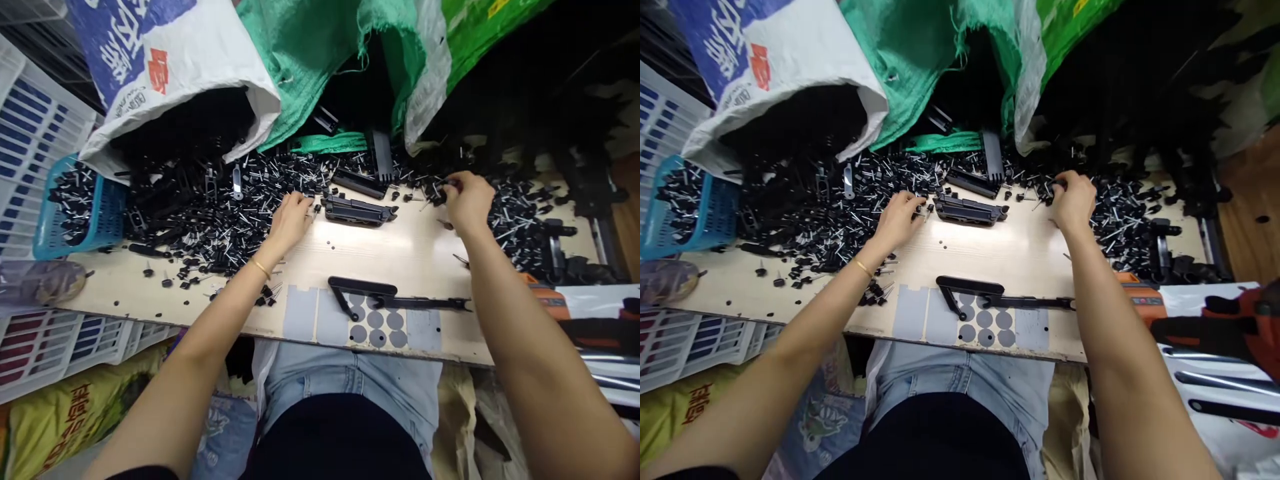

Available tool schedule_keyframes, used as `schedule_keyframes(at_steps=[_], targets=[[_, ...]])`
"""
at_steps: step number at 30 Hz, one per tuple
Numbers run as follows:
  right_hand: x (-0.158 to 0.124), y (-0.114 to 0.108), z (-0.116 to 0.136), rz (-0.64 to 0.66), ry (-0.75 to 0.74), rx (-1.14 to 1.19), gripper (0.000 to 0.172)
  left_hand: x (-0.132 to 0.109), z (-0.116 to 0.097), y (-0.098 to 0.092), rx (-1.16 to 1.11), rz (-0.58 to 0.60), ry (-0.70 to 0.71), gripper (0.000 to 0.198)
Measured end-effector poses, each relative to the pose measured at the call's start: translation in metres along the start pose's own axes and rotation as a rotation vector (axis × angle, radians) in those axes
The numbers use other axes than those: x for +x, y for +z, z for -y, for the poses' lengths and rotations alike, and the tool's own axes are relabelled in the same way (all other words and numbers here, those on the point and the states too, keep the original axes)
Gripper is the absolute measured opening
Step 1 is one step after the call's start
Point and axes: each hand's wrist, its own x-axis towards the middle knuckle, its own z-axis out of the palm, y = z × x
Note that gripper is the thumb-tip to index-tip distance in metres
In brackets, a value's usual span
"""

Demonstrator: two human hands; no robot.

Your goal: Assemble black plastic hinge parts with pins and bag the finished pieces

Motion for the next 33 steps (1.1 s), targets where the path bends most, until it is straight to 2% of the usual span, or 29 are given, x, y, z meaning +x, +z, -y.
schedule_keyframes(at_steps=[2,4,5,7,9,11,13,16,18,21,23,25,27,30,33], targets=[[-0.015,-0.009,0.005,-0.112,-0.027,0.118,0.024,0.013,0.004,0.003,0.04,0.057,0.042,0.027],[-0.044,-0.023,0.011,-0.115,-0.033,0.361,0.024,0.019,-0.001,0.007,0.055,0.061,0.042,0.024],[-0.063,-0.03,0.014,-0.053,-0.021,0.515,0.024,0.019,-0.005,0.009,0.06,0.05,0.029,0.025],[-0.108,-0.042,0.017,0.164,0.043,0.808,0.023,0.018,-0.013,0.011,0.062,0.039,0.014,0.029],[-0.152,-0.046,0.018,0.346,0.153,0.963,0.022,0.018,-0.019,0.013,0.05,0.05,0.016,0.031],[-0.185,-0.042,0.016,0.405,0.265,1.05,0.024,0.019,-0.021,0.016,0.037,0.065,0.02,0.03],[-0.204,-0.034,0.013,0.379,0.328,1.08,0.026,0.023,-0.021,0.02,0.033,0.071,0.011,0.029],[-0.214,-0.022,0.011,0.317,0.275,0.975,0.023,0.026,-0.021,0.019,0.015,0.067,-0.015,0.031],[-0.216,-0.02,0.011,0.254,0.103,0.768,0.018,0.021,-0.021,0.013,-0.045,0.023,-0.048,0.033],[-0.218,-0.021,0.011,0.159,-0.25,0.446,0.01,-0.006,-0.026,-0.002,-0.291,-0.108,-0.1,0.035],[-0.217,-0.02,0.009,0.122,-0.375,0.368,0.009,-0.036,-0.034,-0.01,-0.564,-0.142,-0.128,0.032],[-0.215,-0.016,0.006,0.101,-0.402,0.355,0.008,-0.068,-0.046,-0.011,-0.848,-0.116,-0.181,0.026],[-0.214,-0.012,0.004,0.11,-0.438,0.363,0.007,-0.095,-0.058,-0.005,-1.033,-0.107,-0.257,0.025],[-0.213,-0.01,0.005,0.119,-0.49,0.393,0.006,-0.116,-0.069,0.013,-1.111,-0.124,-0.343,0.025],[-0.214,-0.011,0.008,0.161,-0.399,0.452,0.01,-0.119,-0.068,0.026,-1.081,-0.109,-0.376,0.024]])
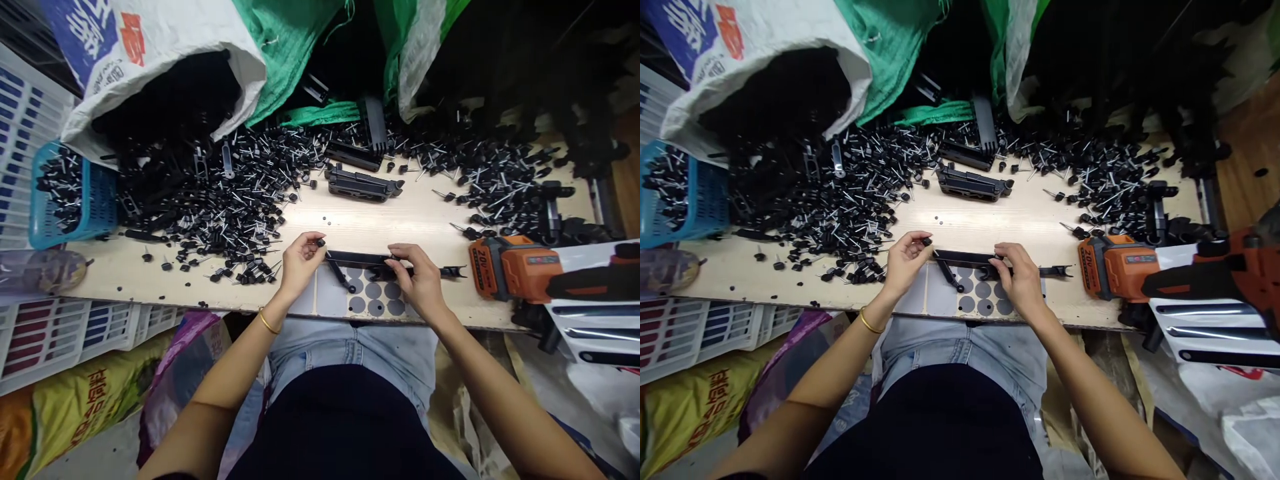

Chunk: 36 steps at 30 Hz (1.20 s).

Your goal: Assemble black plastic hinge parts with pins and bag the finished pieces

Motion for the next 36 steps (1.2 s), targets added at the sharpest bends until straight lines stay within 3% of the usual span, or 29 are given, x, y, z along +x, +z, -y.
schedule_keyframes(at_steps=[4,7,10,13,16,18,19,21,23,25,27,29,31,36], targets=[[-0.002,0.003,0.001,0.04,0.104,0.052,0.013,0.001,0.001,-0.004,0.105,0.006,0.062,0.024],[-0.004,0.007,-0.003,-0.001,0.058,0.004,0.013,-0.006,-0.006,-0.008,0.37,0.05,0.341,0.018],[-0.005,0.003,-0.004,-0.004,-0.031,-0.093,0.012,-0.01,-0.01,-0.013,0.625,0.17,0.636,0.02],[-0.005,-0.004,0.006,-0.002,-0.113,-0.213,0.014,-0.004,-0.011,-0.022,0.718,0.24,0.704,0.021],[-0.004,-0.001,0.025,-0.019,-0.231,-0.281,0.029,0.007,-0.015,-0.034,0.744,0.363,0.663,0.025],[-0.001,0.011,0.035,0.078,-0.344,-0.279,0.042,0.008,-0.019,-0.041,0.743,0.437,0.633,0.03],[0.001,0.019,0.038,0.158,-0.401,-0.283,0.047,0.004,-0.022,-0.043,0.738,0.431,0.597,0.034],[0.006,0.034,0.038,0.309,-0.487,-0.323,0.053,-0.011,-0.024,-0.039,0.728,0.311,0.429,0.046],[0.011,0.045,0.033,0.396,-0.53,-0.38,0.054,-0.032,-0.023,-0.023,0.707,0.202,0.161,0.062],[0.015,0.05,0.026,0.429,-0.54,-0.411,0.054,-0.052,-0.02,0.003,0.669,0.262,-0.089,0.078],[0.019,0.052,0.021,0.44,-0.532,-0.431,0.055,-0.063,-0.018,0.03,0.663,0.312,-0.248,0.093],[0.023,0.051,0.018,0.446,-0.521,-0.474,0.056,-0.064,-0.017,0.049,0.703,0.256,-0.314,0.098],[0.025,0.051,0.018,0.448,-0.518,-0.533,0.056,-0.058,-0.017,0.056,0.735,0.211,-0.314,0.095],[0.025,0.052,0.019,0.456,-0.533,-0.611,0.059,-0.046,-0.015,0.038,0.732,0.345,-0.289,0.091]])
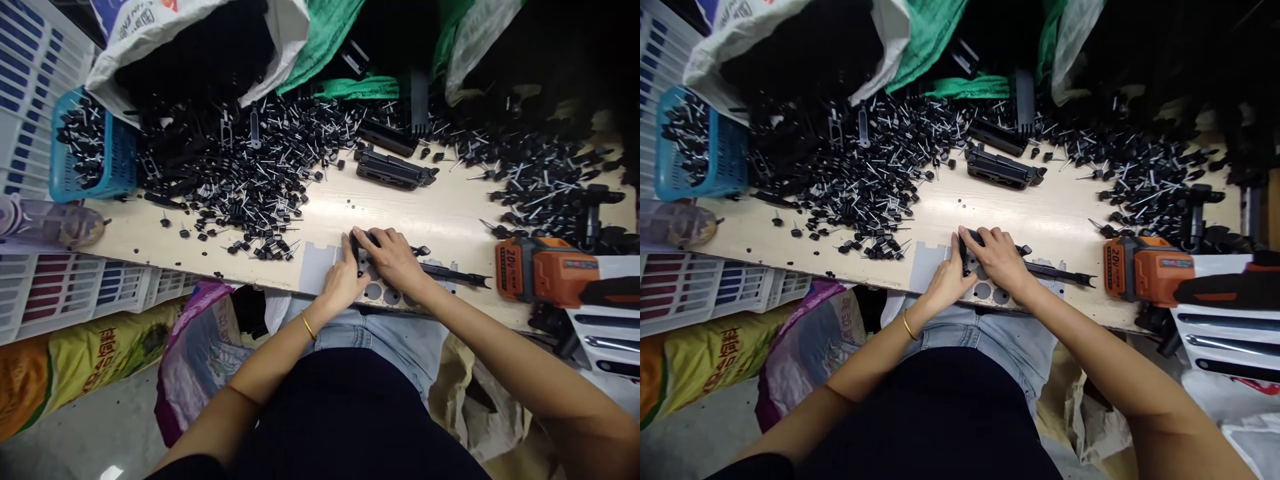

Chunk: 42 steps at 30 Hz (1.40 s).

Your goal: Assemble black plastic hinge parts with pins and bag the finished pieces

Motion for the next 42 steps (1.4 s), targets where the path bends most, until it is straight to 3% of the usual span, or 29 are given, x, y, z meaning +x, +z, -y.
schedule_keyframes(at_steps=[5,8,11,13,15,17,18,20,22,24,26,28,31,37,39,42], targets=[[0.006,0.003,-0.001,-0.004,0.017,0.015,0.063,-0.014,-0.002,-0.033,0.185,0.087,0.018,0.078],[0.002,-0.001,0.007,-0.116,0.008,0.134,0.062,-0.017,-0.011,-0.061,0.39,-0.042,0.1,0.046],[-0.025,-0.017,0.021,-0.333,0.072,0.284,0.044,0.005,-0.018,-0.072,0.516,-0.227,0.461,0.036],[-0.056,-0.029,0.029,-0.347,0.207,0.388,0.025,0.029,-0.022,-0.067,0.586,-0.134,0.722,0.03],[-0.086,-0.036,0.031,-0.227,0.446,0.502,0.014,0.046,-0.026,-0.057,0.65,-0.015,0.784,0.019],[-0.102,-0.035,0.029,-0.177,0.747,0.691,0.015,0.046,-0.029,-0.047,0.652,0.011,0.705,0.016],[-0.103,-0.033,0.027,-0.24,0.88,0.835,0.019,0.039,-0.03,-0.044,0.624,0.006,0.649,0.017],[-0.09,-0.028,0.022,-0.52,1.055,1.186,0.03,0.015,-0.03,-0.039,0.532,0.016,0.563,0.02],[-0.065,-0.026,0.02,-0.832,1.126,1.436,0.035,-0.011,-0.029,-0.036,0.4,0.036,0.545,0.02],[-0.04,-0.031,0.02,-0.988,1.166,1.503,0.039,-0.03,-0.027,-0.031,0.181,0.058,0.549,0.021],[-0.024,-0.039,0.02,-0.97,1.166,1.538,0.042,-0.039,-0.026,-0.024,-0.058,0.093,0.49,0.027],[-0.017,-0.046,0.021,-0.834,1.146,1.646,0.042,-0.043,-0.026,-0.015,-0.223,0.141,0.371,0.028],[-0.016,-0.051,0.021,-0.679,1.128,1.764,0.043,-0.045,-0.028,-0.001,-0.272,0.16,0.247,0.024],[-0.02,-0.038,0.022,-0.828,1.117,1.626,0.045,-0.051,-0.026,0.009,-0.181,0.029,0.188,0.031],[-0.022,-0.038,0.025,-0.818,1.103,1.616,0.046,-0.049,-0.023,0.007,-0.31,0.132,0.233,0.042],[-0.025,-0.044,0.033,-0.722,1.057,1.63,0.046,-0.042,-0.019,0.004,-0.698,0.345,0.213,0.068]])
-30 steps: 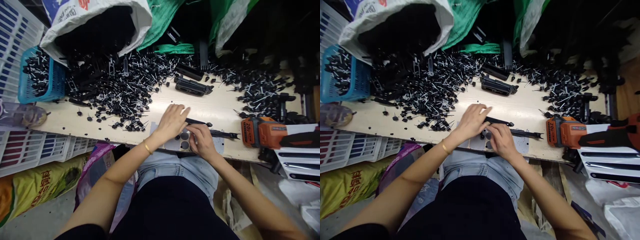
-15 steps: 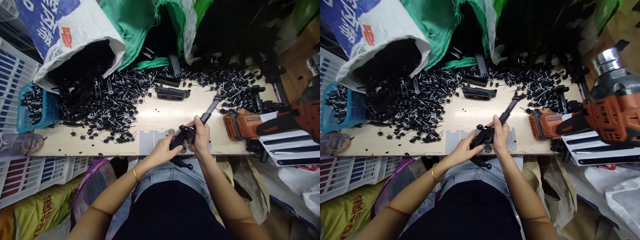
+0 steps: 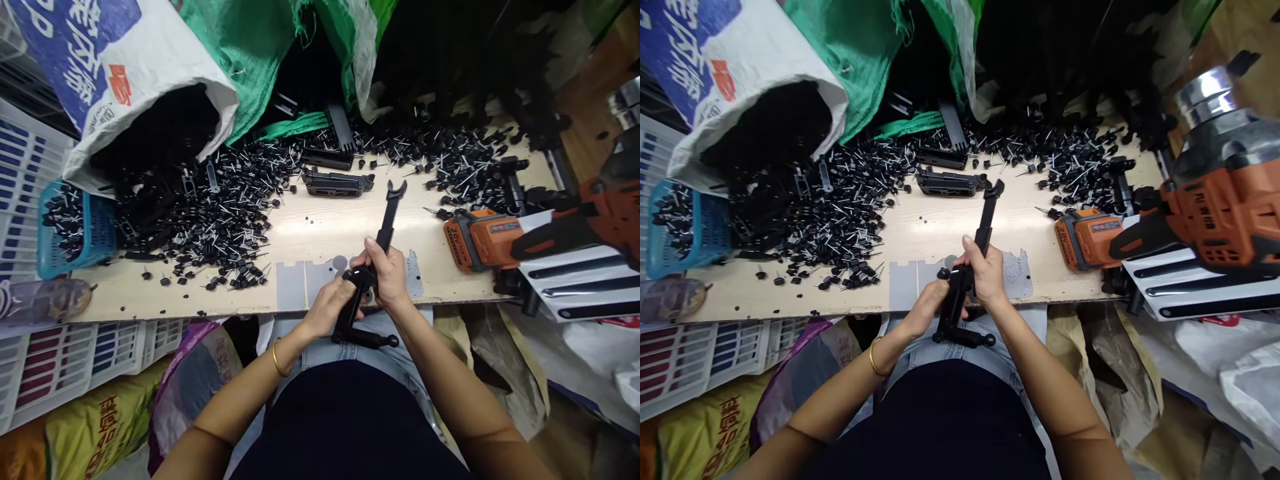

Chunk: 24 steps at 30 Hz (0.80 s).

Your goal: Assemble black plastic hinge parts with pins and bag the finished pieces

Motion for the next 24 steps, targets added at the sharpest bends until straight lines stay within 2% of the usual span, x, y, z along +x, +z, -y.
schedule_keyframes(at_steps=[3,7,11,15,17,20,24], targets=[[-0.011,0.005,0.006,-0.013,0.017,0.003,0.045,0.006,-0.002,-0.002,-0.288,-0.017,-0.044,0.084],[-0.021,0.011,0.005,-0.088,-0.016,0.042,0.043,0.007,-0.011,-0.004,-0.427,0.021,-0.064,0.082],[-0.021,0.008,-0.005,-0.141,-0.159,0.025,0.044,0.002,-0.014,-0.007,-0.408,0.059,-0.03,0.066],[-0.02,0.006,-0.008,0.023,-0.01,0.035,0.043,0.002,-0.004,-0.002,-0.329,-0.005,-0.065,0.054],[-0.023,0.008,-0.007,0.023,0.031,0.051,0.042,0.002,0.001,0.0,-0.317,-0.04,-0.079,0.054],[-0.026,0.012,-0.006,-0.041,0.003,0.046,0.044,0.001,0.007,-0.001,-0.344,-0.074,-0.067,0.055],[-0.022,0.015,-0.003,0.027,0.039,-0.04,0.046,0.001,0.012,-0.001,-0.452,-0.057,-0.122,0.061]])
